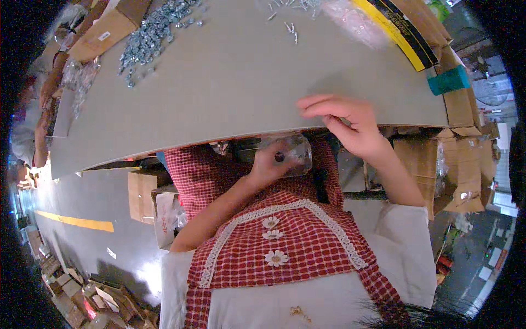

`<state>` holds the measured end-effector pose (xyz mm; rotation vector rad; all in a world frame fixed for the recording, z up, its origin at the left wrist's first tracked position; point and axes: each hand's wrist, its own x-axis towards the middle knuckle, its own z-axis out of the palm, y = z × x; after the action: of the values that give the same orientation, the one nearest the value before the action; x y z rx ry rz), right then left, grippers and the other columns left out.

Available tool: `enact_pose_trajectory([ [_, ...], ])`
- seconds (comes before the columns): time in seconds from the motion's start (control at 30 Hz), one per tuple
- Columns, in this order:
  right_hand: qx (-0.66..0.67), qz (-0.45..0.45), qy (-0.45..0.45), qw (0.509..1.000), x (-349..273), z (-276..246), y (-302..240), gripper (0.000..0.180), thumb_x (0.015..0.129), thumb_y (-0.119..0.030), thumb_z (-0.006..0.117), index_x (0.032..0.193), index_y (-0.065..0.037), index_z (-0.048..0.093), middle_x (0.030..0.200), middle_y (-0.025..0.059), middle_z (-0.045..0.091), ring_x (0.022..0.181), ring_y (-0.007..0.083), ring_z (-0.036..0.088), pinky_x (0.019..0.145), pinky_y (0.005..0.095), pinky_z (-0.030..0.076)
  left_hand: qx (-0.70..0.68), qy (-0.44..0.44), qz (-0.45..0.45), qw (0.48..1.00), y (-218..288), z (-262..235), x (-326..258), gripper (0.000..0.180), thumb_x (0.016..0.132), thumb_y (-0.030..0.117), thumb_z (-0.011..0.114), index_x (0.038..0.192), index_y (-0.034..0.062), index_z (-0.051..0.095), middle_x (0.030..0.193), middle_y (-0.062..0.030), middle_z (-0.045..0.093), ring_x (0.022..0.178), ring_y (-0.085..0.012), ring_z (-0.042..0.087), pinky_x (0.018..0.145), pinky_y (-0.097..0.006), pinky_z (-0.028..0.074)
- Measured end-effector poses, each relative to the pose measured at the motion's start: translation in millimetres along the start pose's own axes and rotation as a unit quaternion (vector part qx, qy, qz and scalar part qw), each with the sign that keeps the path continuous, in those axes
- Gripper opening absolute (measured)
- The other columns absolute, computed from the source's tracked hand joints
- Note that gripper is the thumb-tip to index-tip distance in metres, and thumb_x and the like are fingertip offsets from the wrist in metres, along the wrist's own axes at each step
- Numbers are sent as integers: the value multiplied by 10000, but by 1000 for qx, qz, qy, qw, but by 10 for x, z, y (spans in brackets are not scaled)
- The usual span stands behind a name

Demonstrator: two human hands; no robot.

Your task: Sorting and packing small metal bolts and washers into plastic bags in a factory workshop.

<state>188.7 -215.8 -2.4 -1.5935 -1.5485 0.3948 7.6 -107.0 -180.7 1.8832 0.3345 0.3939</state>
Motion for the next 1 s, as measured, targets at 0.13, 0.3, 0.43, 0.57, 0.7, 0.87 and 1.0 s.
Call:
enact_pose_trajectory([
  [0.13, -2, 9, 1, 1000, 80, 112, 38, 351, 824, 149, 470, 1046, -10, 691, 1150, 126, 697, 1082, 236, 654, 912, 322, 503, 19, -44, 15, 999, -51, -56, 11, 434, 771, 277, 813, 1111, 42, 679, 996, -162, 721, 899, -248, 706, 811, -372, 547],
  [0.3, -10, -33, -29, 999, 179, 227, -2, 339, 810, 121, 525, 1067, -28, 688, 1180, 156, 676, 1084, 289, 652, 919, 345, 515, 65, -148, 14, 987, -141, -561, -240, 463, 797, 284, 806, 1184, 81, 656, 1062, -118, 705, 934, -230, 671, 840, -367, 533],
  [0.43, -30, -177, -77, 981, 249, 525, -231, 387, 760, 4, 594, 1134, -81, 649, 1400, 205, 491, 1275, 413, 492, 1040, 461, 453, -195, -55, -50, 978, 180, -1014, -471, 509, 808, 218, 798, 1253, 72, 597, 990, -96, 683, 860, -207, 654, 775, -334, 536],
  [0.57, 5, -266, -124, 956, 428, 827, -518, 241, 768, -43, 674, 995, 27, 633, 1410, 238, 474, 1340, 421, 435, 1066, 500, 416, -289, -13, -4, 957, 640, -1232, -682, 809, 820, 170, 788, 1445, 23, 295, 1363, -149, 487, 1201, -257, 517, 944, -389, 489],
  [0.7, -33, -283, -68, 956, 627, 808, -577, 158, 809, -124, 626, 860, 23, 598, 1334, 224, 517, 1273, 401, 491, 1051, 436, 439, -196, 40, 106, 974, 1035, -1330, -372, 636, 840, 139, 770, 1364, 13, 432, 1249, -130, 589, 1133, -222, 572, 948, -357, 479],
  [0.87, -33, -158, 35, 986, 556, 590, -614, 120, 843, -89, 636, 912, -4, 587, 1124, 164, 598, 1007, 362, 620, 846, 428, 527, -91, 207, 79, 971, 1371, -1348, -79, 127, 893, -32, 648, 1019, -32, 659, 1085, -120, 683, 993, -166, 624, 881, -281, 489],
  [1.0, -46, -115, 69, 990, 522, 473, -574, 103, 873, -95, 641, 938, -44, 579, 950, 122, 599, 835, 348, 634, 689, 451, 523, -59, 216, 53, 973, 1581, -1305, 49, 53, 895, -20, 642, 945, -17, 658, 958, -99, 697, 874, -147, 629, 806, -267, 492],
])
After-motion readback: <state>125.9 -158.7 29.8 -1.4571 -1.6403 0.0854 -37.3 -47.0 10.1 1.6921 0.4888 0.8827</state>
